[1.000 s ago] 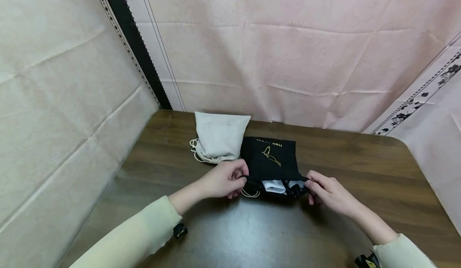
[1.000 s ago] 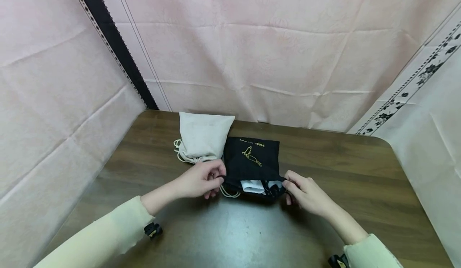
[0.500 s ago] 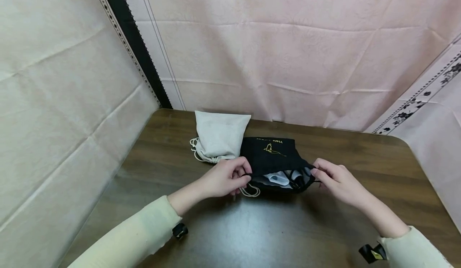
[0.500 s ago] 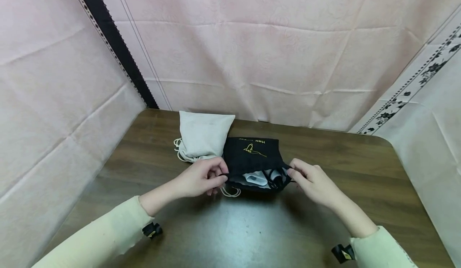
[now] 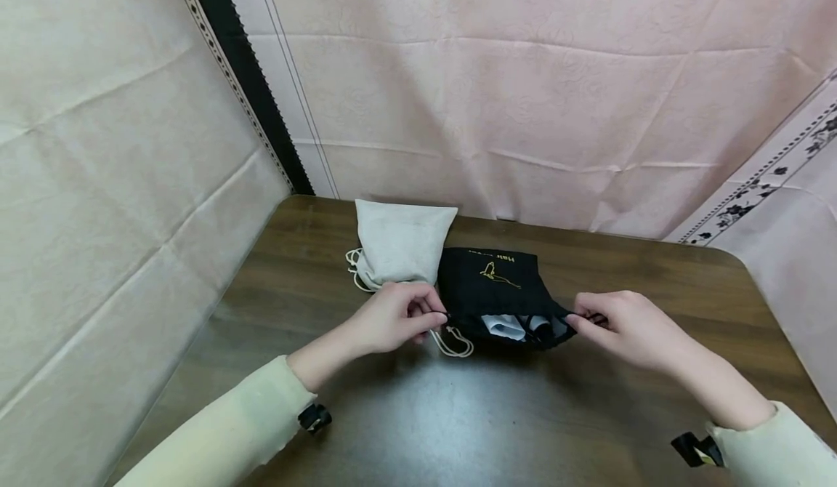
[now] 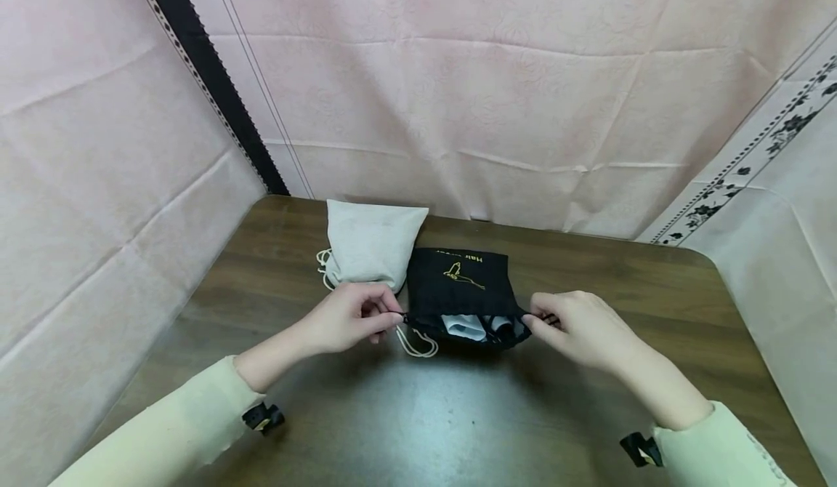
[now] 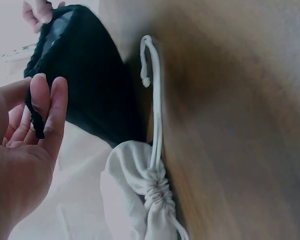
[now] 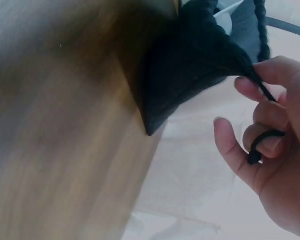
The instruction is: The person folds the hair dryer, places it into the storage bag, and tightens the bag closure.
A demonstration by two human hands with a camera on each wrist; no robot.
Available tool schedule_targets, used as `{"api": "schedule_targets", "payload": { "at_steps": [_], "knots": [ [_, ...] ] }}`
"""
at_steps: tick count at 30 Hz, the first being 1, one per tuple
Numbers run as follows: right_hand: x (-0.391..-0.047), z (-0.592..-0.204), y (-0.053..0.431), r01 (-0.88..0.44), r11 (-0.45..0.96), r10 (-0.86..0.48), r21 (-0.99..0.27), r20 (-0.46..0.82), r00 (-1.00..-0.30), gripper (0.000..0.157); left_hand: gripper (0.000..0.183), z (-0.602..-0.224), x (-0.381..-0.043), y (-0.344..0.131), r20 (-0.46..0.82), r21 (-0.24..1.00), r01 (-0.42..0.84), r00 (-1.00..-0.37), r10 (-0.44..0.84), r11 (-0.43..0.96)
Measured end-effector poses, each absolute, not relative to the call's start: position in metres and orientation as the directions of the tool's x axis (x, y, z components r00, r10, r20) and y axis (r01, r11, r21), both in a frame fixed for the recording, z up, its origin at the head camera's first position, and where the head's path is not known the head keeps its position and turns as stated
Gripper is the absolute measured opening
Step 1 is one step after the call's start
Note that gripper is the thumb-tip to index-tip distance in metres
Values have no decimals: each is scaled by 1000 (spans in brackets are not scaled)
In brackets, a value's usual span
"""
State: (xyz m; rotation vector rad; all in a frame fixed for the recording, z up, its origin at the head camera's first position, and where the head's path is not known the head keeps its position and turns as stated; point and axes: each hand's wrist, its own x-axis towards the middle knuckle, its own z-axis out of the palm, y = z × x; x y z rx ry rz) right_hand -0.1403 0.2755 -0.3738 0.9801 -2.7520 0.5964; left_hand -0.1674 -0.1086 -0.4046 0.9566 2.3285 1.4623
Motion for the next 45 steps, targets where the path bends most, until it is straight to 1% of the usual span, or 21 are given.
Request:
{"api": "schedule_targets", "payload": {
  "at_steps": [3, 9, 20, 28, 32, 40, 45],
  "knots": [
    [-141, -368, 280, -654, 704, -585, -275, 297, -755, 44, 7, -399, -169, -113, 130, 892, 369, -762, 634, 260],
    [-138, -358, 294, -661, 703, -570, -263, 347, -745, 45, 9, -388, -170, -124, 91, 924, 304, -762, 641, 231],
    [-135, -359, 315, -621, 745, -527, -244, 356, -772, 46, 9, -386, -174, -151, 83, 905, 318, -784, 615, 283],
    [-133, -366, 323, -662, 716, -572, -224, 356, -739, 45, 8, -398, -180, -173, 63, 900, 303, -802, 594, 314],
    [-130, -372, 331, -671, 717, -576, -188, 382, -723, 42, 9, -401, -185, -182, 70, 880, 330, -802, 594, 341],
    [-122, -388, 356, -632, 762, -549, -142, 377, -746, 39, 10, -407, -188, -205, 42, 836, 349, -810, 584, 424],
    [-118, -396, 372, -630, 764, -544, -136, 388, -744, 38, 9, -406, -188, -218, 17, 826, 344, -807, 590, 446]
  ]
}}
